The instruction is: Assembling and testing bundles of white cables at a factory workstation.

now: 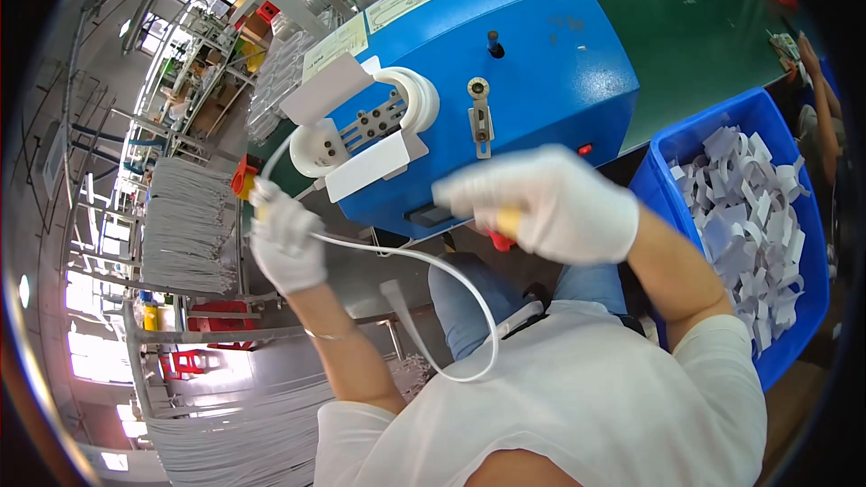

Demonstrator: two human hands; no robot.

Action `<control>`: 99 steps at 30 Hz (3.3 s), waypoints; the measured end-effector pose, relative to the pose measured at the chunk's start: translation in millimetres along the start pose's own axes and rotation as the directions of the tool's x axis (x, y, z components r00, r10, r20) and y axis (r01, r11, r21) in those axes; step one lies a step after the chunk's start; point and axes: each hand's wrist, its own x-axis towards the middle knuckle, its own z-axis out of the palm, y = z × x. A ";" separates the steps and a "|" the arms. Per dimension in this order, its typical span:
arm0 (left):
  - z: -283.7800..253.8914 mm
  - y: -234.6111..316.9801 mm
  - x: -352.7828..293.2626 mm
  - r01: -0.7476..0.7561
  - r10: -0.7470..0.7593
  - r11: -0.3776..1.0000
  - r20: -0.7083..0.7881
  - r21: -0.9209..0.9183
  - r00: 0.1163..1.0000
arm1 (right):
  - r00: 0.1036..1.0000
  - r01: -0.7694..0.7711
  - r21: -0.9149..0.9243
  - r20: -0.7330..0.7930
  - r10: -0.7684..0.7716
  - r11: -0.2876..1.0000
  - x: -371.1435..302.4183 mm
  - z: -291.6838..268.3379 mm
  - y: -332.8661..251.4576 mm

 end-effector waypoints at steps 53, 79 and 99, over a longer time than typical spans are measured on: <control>27.4 -107.2 -32.9 0.154 -0.371 0.295 -0.036 0.943 0.928 | 0.836 -0.548 -0.038 -0.060 0.546 0.835 -37.1 18.9 12.9; 66.8 34.6 149.8 -0.482 -0.470 -0.592 0.209 0.646 0.857 | 0.867 0.391 -0.812 0.166 -0.470 0.434 239.3 -47.8 -6.4; 59.8 49.1 16.2 0.182 -0.049 -0.401 -0.219 0.898 0.974 | 0.995 -0.045 -0.554 0.044 0.084 0.831 11.3 -10.9 -27.6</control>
